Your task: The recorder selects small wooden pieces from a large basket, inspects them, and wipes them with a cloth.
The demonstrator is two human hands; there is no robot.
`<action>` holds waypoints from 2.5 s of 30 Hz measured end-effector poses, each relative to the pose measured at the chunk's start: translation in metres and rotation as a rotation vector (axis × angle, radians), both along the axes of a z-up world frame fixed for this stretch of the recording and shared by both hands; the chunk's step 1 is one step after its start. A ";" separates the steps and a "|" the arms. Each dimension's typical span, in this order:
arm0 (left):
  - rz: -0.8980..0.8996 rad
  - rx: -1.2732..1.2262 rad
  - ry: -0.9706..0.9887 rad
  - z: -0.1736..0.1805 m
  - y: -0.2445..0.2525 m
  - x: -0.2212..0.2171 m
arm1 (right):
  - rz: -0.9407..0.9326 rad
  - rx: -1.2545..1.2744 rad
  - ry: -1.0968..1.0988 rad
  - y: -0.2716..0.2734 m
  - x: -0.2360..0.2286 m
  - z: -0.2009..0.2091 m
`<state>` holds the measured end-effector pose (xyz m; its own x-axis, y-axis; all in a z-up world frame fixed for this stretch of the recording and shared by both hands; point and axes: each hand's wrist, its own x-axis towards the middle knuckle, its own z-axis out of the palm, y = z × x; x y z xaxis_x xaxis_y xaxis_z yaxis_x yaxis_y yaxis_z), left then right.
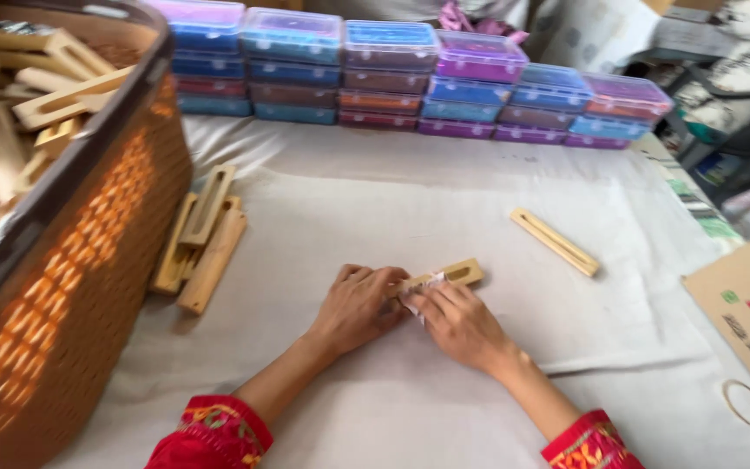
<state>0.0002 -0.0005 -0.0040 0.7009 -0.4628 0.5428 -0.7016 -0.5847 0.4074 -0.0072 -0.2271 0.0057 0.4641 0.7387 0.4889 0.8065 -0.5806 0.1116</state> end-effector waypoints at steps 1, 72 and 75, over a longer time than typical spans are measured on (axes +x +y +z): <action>-0.023 0.003 -0.001 0.002 0.000 0.000 | -0.023 0.003 -0.001 -0.011 0.007 0.002; 0.131 -0.154 0.307 -0.026 0.010 0.021 | -0.346 0.301 0.432 -0.056 0.047 -0.028; 0.175 -0.126 0.212 -0.007 0.006 0.013 | -0.332 0.350 0.426 -0.051 0.037 -0.015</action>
<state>0.0130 0.0054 -0.0105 0.8681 -0.2630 0.4209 -0.4857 -0.6251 0.6110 0.0296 -0.2784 -0.0088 0.8470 0.3530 0.3975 0.5099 -0.7508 -0.4198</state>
